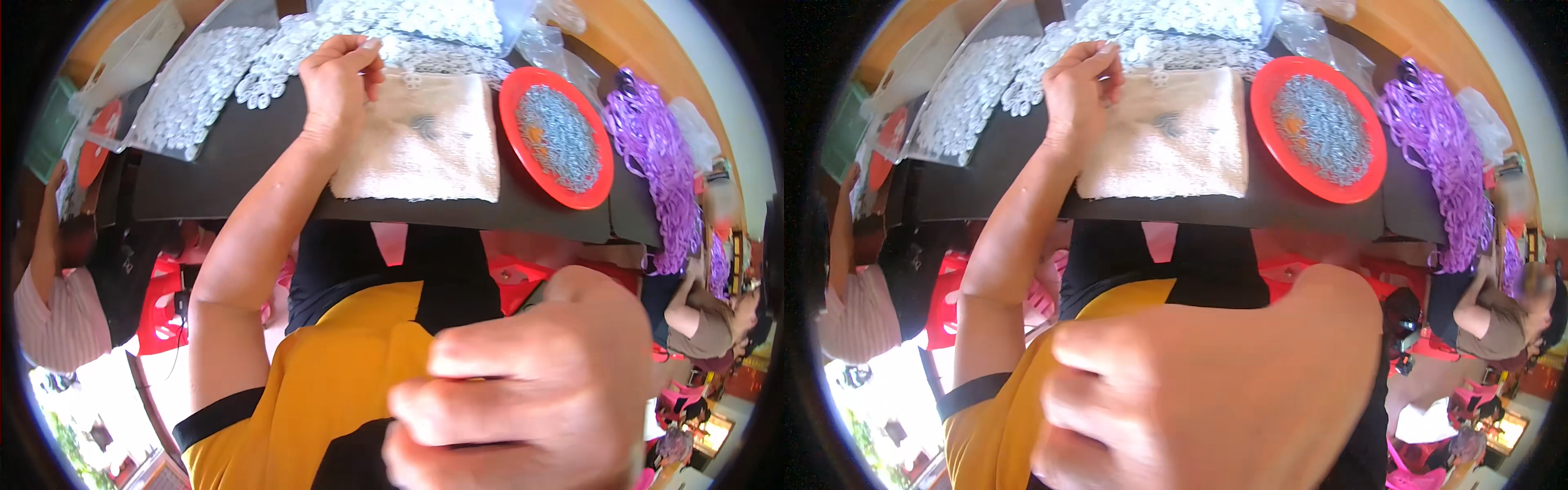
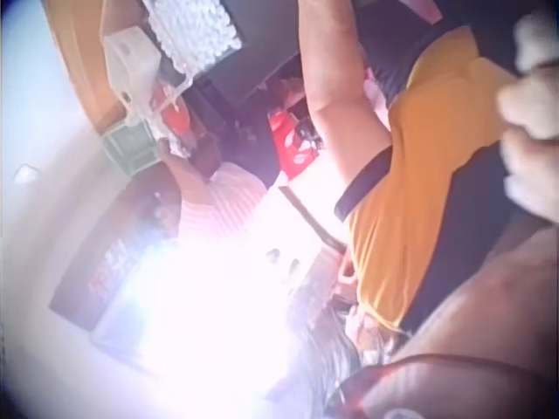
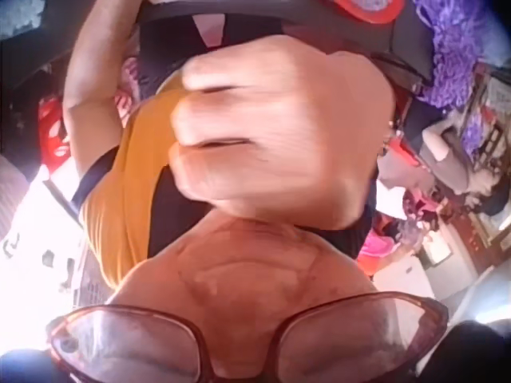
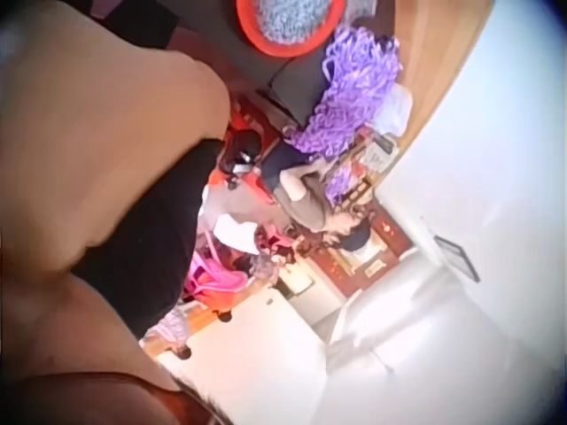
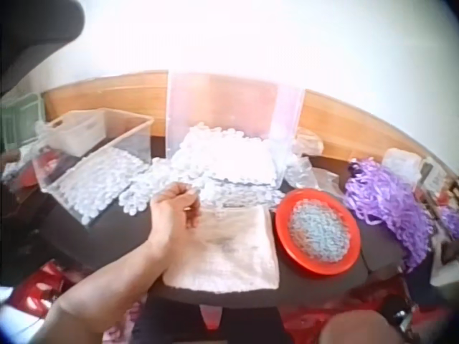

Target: Manually inserting small blue components into white plastic parts at a workspace.

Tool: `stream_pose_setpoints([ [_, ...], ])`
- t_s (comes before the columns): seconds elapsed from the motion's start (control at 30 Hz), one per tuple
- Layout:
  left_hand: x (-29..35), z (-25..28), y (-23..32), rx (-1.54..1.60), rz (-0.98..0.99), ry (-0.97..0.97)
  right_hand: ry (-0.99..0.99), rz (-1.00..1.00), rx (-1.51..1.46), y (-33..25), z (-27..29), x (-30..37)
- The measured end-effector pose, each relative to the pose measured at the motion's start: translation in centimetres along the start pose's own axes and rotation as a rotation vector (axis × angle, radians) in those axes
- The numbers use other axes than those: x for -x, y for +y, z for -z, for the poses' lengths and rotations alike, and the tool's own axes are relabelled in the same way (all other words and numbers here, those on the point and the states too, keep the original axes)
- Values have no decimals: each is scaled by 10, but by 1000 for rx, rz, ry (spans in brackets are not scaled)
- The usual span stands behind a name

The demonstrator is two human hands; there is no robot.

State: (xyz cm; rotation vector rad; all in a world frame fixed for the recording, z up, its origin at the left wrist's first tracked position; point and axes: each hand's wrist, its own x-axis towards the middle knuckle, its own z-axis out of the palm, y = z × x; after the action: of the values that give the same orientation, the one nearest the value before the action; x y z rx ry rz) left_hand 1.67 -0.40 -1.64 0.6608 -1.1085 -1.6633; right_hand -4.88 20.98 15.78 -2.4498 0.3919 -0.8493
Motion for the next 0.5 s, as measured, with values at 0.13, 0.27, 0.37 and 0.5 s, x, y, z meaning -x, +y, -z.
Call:
stream_pose_setpoints([
  [0.13, -1, -5, 4, -17, -22, -19, -232, 119, 12, -27, 22, 23],
  [0.27, -3, -7, 4, -22, -8, -16, 67, 507, -706, -7, 17, 22],
  [0.37, -5, -3, 3, 41, 31, -15, 78, 505, -800, 12, 6, 12],
  [0.5, -5, 8, 1, 34, 58, 4, -53, 281, -1082, 42, -15, -6],
])
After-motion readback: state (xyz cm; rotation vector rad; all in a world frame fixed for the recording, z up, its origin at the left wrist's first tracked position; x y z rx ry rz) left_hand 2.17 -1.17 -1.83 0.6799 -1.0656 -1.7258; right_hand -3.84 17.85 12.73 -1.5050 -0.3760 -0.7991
